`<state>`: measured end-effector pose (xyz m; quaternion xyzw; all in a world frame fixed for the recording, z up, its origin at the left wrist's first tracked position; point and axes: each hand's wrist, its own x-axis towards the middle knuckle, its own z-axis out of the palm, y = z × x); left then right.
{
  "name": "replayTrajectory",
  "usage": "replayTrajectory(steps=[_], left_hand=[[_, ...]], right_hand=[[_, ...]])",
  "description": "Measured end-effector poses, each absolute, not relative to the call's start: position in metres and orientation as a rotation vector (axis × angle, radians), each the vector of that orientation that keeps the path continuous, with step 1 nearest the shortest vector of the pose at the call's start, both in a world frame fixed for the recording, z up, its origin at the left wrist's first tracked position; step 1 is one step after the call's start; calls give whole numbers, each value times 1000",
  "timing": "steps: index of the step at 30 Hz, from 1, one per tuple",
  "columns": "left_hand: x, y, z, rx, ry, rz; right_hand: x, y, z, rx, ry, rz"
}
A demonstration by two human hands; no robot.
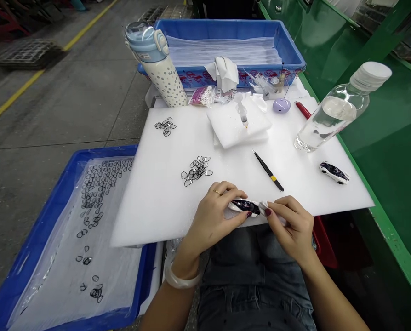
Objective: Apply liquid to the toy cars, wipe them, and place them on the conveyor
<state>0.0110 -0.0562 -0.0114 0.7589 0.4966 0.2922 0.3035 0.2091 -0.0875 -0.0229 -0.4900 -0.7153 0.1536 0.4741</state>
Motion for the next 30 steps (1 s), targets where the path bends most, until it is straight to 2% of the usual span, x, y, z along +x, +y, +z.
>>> replayTrajectory(steps=[26,30], left_hand=[[5,-57,-4,2011,1272,565],[4,-58,-6,2016,1267,575]], right_hand=[[210,-88,-30,-1145,-1862,354],[205,-89,-32,-1132,-1972,238]])
